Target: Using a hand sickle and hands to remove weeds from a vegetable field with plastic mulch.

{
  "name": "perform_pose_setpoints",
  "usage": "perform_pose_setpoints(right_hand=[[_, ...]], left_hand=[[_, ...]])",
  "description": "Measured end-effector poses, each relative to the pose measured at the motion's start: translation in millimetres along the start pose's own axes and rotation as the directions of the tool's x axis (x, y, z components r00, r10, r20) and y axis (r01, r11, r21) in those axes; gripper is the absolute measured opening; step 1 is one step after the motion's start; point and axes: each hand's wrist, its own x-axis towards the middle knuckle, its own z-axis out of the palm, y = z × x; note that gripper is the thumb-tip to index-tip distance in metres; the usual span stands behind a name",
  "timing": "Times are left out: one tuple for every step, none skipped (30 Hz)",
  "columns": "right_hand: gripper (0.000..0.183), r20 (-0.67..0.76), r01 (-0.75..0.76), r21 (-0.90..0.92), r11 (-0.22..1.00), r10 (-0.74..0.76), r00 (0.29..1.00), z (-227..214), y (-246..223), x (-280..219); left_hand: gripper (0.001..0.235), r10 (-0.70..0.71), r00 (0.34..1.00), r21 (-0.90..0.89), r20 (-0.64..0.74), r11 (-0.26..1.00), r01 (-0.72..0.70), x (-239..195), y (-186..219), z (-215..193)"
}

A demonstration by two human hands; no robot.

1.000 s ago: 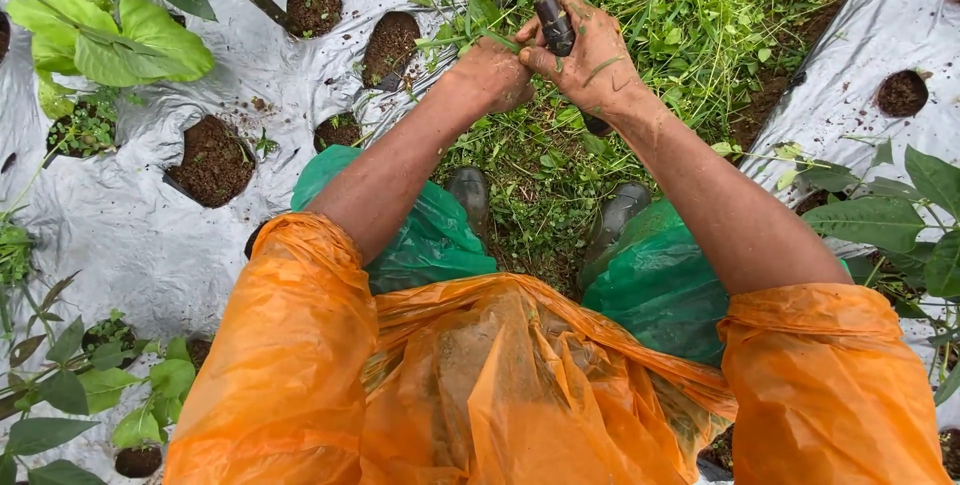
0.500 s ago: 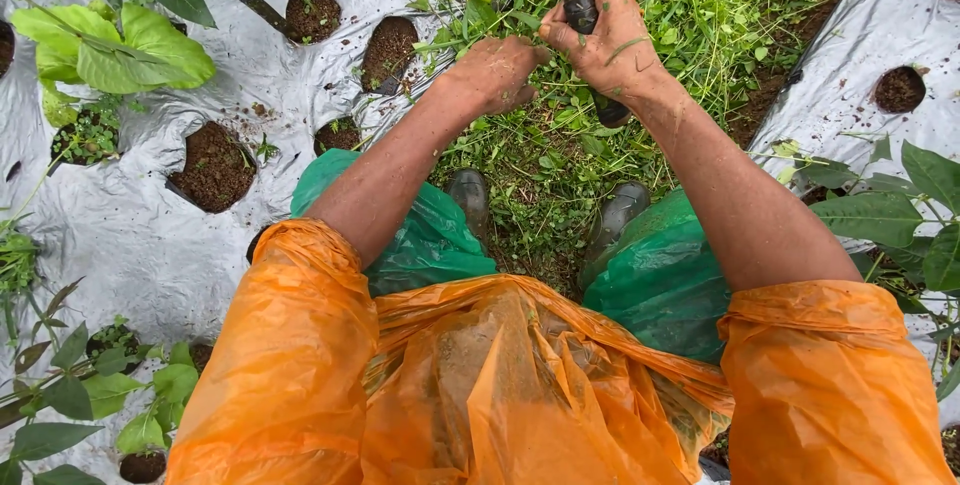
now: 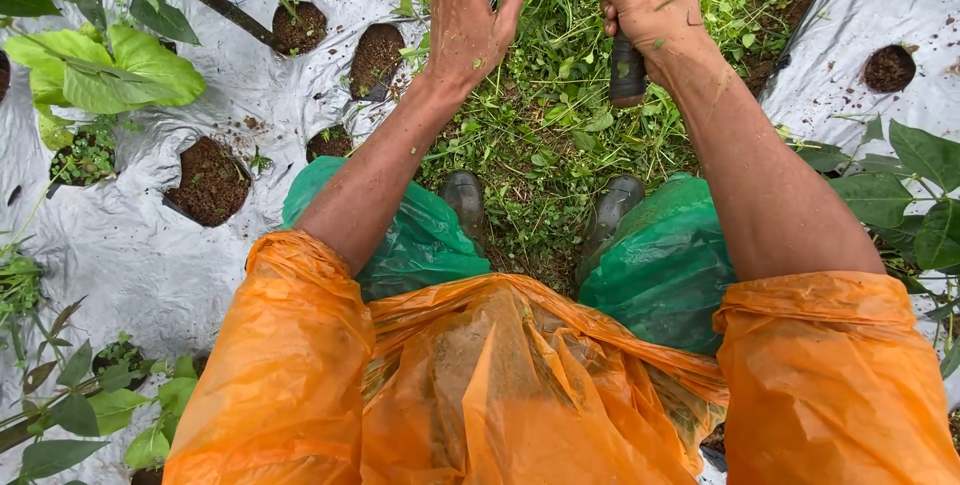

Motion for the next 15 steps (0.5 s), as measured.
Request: perform_pose_setpoints(right_hand=[[0.025, -0.035, -0.081, 0.029, 0.996, 0.082, 0.996, 2.2, -2.3, 1.2], [0.025, -0.036, -0.080, 0.029, 0.996, 0.081, 0.996, 3.3, -3.0, 1.1], [0.027, -0.053, -0.122, 0.063, 0.991, 0.126, 0.991, 5.1, -3.7, 1.1], [0.030, -0.069, -0.164, 0.097, 0.982, 0.171, 0.983, 7.1, -4.3, 1.2], [0.030, -0.070, -0.163, 0.097, 0.982, 0.170, 0.983, 8.2, -6.0, 0.7], [0.027, -0.064, -0.205, 0.121, 0.971, 0.214, 0.975, 9.3, -7.5, 0.2], [0.024, -0.057, -0.248, 0.145, 0.958, 0.258, 0.964, 10.1, -8.9, -0.6], [0.024, -0.058, -0.248, 0.145, 0.958, 0.259, 0.964, 11.5, -8.6, -0.1], [0.026, -0.067, -0.261, 0.189, 0.947, 0.278, 0.958, 13.3, -8.4, 0.7], [0.028, -0.076, -0.273, 0.232, 0.933, 0.298, 0.952, 15.3, -8.2, 1.6], [0.028, -0.075, -0.273, 0.233, 0.933, 0.297, 0.952, 15.3, -10.2, 0.5], [0.028, -0.049, -0.261, 0.210, 0.942, 0.277, 0.960, 15.5, -12.1, -0.5], [0.028, -0.023, -0.249, 0.187, 0.950, 0.257, 0.966, 15.5, -14.2, -1.5], [0.028, -0.022, -0.248, 0.187, 0.950, 0.257, 0.966, 16.0, -12.2, -1.5], [0.030, -0.013, -0.233, 0.182, 0.955, 0.240, 0.971, 16.1, -10.2, -1.9]], left_hand=[[0.016, 0.035, 0.999, -0.044, 0.031, 0.998, -0.034, 0.0, 1.6, 1.1], [0.016, 0.036, 0.999, -0.044, 0.031, 0.998, -0.035, -2.3, 6.3, -0.8], [0.020, 0.082, 0.993, -0.026, 0.082, 0.996, -0.080, -5.0, 10.6, -3.3], [0.038, 0.127, 0.983, -0.010, 0.133, 0.992, -0.127, -7.6, 14.9, -5.9], [0.038, 0.128, 0.983, -0.011, 0.134, 0.992, -0.127, -8.9, 18.8, -8.0], [0.045, 0.154, 0.972, -0.034, 0.177, 0.988, -0.151, -10.2, 22.7, -10.1], [0.052, 0.181, 0.959, -0.059, 0.219, 0.983, -0.172, -11.7, 26.7, -11.9], [0.052, 0.182, 0.958, -0.060, 0.220, 0.983, -0.173, -13.3, 24.9, -9.2], [0.053, 0.183, 0.945, -0.114, 0.271, 0.981, -0.157, -15.0, 22.8, -6.9], [0.055, 0.186, 0.929, -0.167, 0.321, 0.976, -0.138, -16.7, 20.7, -4.7], [0.055, 0.186, 0.929, -0.166, 0.321, 0.976, -0.138, -15.9, 22.7, -4.4], [0.049, 0.148, 0.928, -0.165, 0.342, 0.982, -0.096, -15.1, 24.6, -4.2], [0.046, 0.111, 0.926, -0.163, 0.362, 0.985, -0.055, -14.2, 26.6, -3.9], [0.046, 0.111, 0.926, -0.162, 0.362, 0.985, -0.055, -13.1, 26.9, -3.6], [0.043, 0.102, 0.941, -0.166, 0.323, 0.985, -0.050, -12.0, 27.5, -2.8]])
